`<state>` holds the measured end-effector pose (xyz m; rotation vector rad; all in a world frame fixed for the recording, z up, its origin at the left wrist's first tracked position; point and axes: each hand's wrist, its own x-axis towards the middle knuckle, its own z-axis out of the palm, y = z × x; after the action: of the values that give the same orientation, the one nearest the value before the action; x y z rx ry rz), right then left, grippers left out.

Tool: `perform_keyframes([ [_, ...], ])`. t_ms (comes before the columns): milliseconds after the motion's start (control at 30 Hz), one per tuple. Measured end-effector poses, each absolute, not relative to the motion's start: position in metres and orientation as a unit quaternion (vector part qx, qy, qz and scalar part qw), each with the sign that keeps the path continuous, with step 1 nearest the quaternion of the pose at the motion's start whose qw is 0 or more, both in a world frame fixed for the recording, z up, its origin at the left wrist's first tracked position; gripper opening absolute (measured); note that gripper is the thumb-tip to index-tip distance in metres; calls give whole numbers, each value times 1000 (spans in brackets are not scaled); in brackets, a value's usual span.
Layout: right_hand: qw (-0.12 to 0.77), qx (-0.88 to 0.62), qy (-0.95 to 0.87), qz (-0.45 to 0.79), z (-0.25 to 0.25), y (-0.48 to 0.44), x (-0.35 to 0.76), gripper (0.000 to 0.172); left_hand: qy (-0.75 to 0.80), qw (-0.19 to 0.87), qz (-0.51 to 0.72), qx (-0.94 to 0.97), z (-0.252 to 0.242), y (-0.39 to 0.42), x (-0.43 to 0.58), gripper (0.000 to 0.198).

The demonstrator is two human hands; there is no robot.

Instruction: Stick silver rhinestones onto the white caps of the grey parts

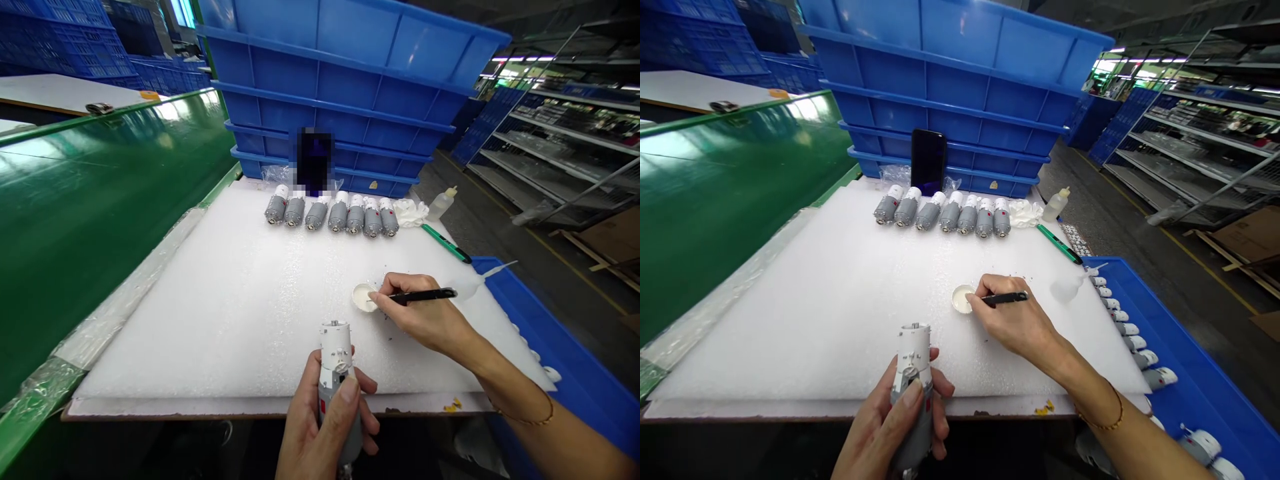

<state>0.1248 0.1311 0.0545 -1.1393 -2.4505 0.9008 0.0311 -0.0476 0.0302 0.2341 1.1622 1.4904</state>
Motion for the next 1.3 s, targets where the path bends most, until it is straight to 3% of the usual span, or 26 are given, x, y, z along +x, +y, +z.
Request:
perform_keyframes([
  [267,150,-384,-863,290,55,130,124,28,467,600,638,121,28,-49,29,58],
  [600,276,-348,-848,289,61,112,140,29,360,611,703,49,21,-48,36,31],
  [767,342,-353,-799,347,71,87,152,30,349,618,702,60,29,-48,38,31],
  [933,357,-334,-774,402,75,61,156,27,326,653,681,50,29,-47,44,31],
  [1300,358,-313,-791,385,67,59,154,26,328,631,699,70,17,-45,57,35],
])
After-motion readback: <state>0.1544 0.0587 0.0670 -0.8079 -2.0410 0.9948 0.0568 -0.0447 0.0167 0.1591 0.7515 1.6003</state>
